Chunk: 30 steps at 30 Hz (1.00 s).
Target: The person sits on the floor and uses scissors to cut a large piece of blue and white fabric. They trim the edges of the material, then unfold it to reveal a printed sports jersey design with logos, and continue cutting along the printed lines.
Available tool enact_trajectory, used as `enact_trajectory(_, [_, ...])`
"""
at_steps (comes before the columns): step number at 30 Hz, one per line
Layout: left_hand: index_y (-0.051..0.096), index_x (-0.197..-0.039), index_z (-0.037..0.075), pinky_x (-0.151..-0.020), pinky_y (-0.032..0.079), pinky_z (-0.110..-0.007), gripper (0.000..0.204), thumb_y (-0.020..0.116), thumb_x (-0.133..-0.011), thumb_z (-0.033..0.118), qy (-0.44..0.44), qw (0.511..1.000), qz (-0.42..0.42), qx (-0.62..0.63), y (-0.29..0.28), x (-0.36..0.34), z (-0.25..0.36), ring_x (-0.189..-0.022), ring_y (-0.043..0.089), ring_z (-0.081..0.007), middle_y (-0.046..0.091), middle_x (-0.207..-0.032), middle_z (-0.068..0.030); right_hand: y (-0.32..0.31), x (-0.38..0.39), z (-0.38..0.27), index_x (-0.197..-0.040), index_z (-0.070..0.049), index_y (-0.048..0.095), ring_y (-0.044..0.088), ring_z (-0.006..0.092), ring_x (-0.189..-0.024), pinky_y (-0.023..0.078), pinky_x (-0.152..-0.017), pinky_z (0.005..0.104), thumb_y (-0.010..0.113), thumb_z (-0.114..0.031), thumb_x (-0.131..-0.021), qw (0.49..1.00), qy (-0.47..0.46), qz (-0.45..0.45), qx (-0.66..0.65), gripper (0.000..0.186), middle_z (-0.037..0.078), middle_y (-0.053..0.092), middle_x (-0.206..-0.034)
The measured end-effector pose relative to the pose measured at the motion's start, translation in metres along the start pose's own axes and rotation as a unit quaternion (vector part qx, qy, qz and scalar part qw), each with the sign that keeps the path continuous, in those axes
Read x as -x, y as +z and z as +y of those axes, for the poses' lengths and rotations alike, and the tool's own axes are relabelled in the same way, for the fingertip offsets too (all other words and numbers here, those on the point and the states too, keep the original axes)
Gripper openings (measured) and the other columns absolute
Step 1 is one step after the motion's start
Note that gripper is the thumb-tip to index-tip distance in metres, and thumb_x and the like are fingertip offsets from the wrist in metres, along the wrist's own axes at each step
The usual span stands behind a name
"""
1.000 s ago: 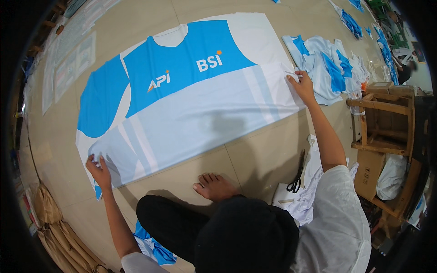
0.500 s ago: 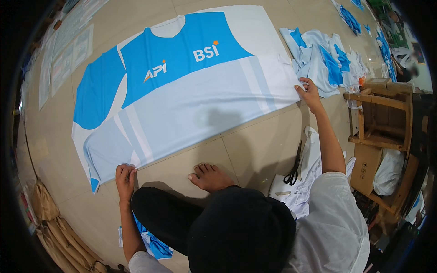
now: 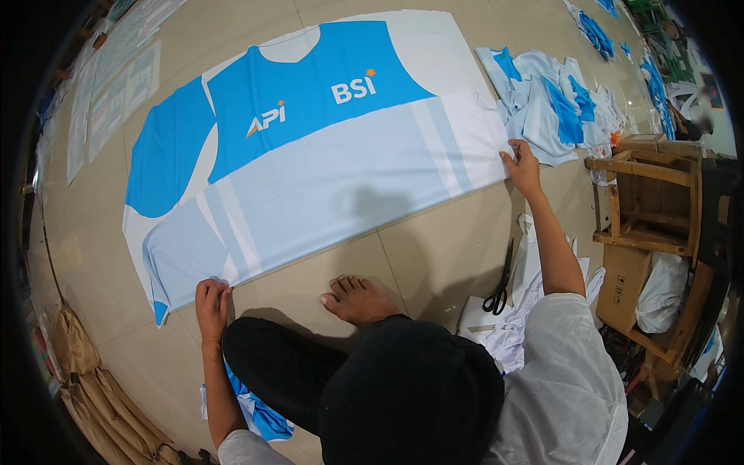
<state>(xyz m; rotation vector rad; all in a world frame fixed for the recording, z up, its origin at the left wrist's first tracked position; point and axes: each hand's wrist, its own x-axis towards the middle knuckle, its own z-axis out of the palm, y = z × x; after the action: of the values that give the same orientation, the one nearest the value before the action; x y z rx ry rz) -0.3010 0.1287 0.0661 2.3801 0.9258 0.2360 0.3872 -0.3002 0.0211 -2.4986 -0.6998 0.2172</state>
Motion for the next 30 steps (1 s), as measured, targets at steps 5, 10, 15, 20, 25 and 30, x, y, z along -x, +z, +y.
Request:
enact_trajectory(5, [0.067, -0.102, -0.002, -0.094, 0.053, -0.042, 0.011, 0.074, -0.094, -0.001, 0.015, 1.000, -0.011, 0.007, -0.004, -0.005, 0.005, -0.103, 0.064, -0.0354, 0.062, -0.106, -0.0164, -0.002, 0.008, 0.001, -0.128, 0.000, 0.063, 0.054, 0.0128, -0.070, 0.049, -0.067, 0.0316, 0.083, -0.014, -0.092, 0.999, 0.003, 0.011, -0.048, 0.043, 0.003, 0.062, -0.081])
enact_trajectory(10, [0.065, -0.109, -0.004, -0.100, 0.051, -0.044, 0.011, 0.067, -0.100, 0.002, 0.015, 1.000, 0.000, 0.005, -0.015, -0.033, 0.008, -0.108, 0.064, -0.0378, 0.065, -0.112, -0.0190, 0.000, 0.004, -0.003, -0.126, 0.000, 0.063, 0.051, 0.0106, -0.068, 0.046, -0.064, 0.0297, 0.083, -0.010, -0.091, 0.998, 0.012, 0.001, -0.054, 0.042, 0.001, 0.057, -0.079])
enact_trajectory(15, [0.063, -0.130, -0.003, -0.101, 0.051, -0.044, 0.026, 0.061, -0.106, 0.008, -0.020, 0.997, 0.059, -0.052, -0.009, -0.079, 0.000, -0.116, 0.064, -0.0376, 0.064, -0.131, -0.0200, -0.001, 0.005, 0.015, -0.126, 0.000, 0.063, 0.049, 0.0097, -0.068, 0.045, -0.064, 0.0283, 0.083, -0.010, -0.091, 0.995, 0.018, 0.002, -0.095, 0.042, 0.000, 0.056, -0.077])
enact_trajectory(20, [0.056, -0.147, 0.001, -0.094, 0.054, -0.041, 0.041, 0.061, -0.109, 0.014, -0.071, 0.993, 0.079, -0.056, -0.006, -0.125, -0.020, -0.110, 0.064, -0.0299, 0.058, -0.147, -0.0181, 0.001, 0.003, 0.004, -0.126, 0.000, 0.063, 0.048, 0.0091, -0.068, 0.044, -0.064, 0.0276, 0.084, -0.012, -0.091, 0.996, 0.022, 0.003, -0.082, 0.042, -0.001, 0.055, -0.079])
enact_trajectory(25, [0.057, -0.145, 0.003, -0.084, 0.057, -0.038, 0.038, 0.060, -0.111, 0.017, -0.090, 0.989, 0.105, -0.048, 0.001, -0.160, -0.032, -0.101, 0.066, -0.0260, 0.059, -0.142, -0.0165, 0.005, 0.004, 0.006, -0.126, 0.000, 0.064, 0.047, 0.0079, -0.071, 0.043, -0.065, 0.0257, 0.084, -0.012, -0.093, 0.994, 0.029, 0.016, -0.106, 0.041, -0.003, 0.054, -0.081])
enact_trajectory(30, [0.064, -0.129, 0.004, -0.082, 0.057, -0.039, 0.022, 0.060, -0.111, 0.014, -0.082, 0.987, 0.117, -0.068, 0.003, -0.177, -0.063, -0.097, 0.067, -0.0269, 0.060, -0.123, -0.0144, 0.006, 0.002, 0.006, -0.128, 0.002, 0.064, 0.050, 0.0064, -0.072, 0.044, -0.066, 0.0241, 0.085, -0.010, -0.092, 0.985, 0.042, 0.017, -0.165, 0.043, -0.003, 0.058, -0.083])
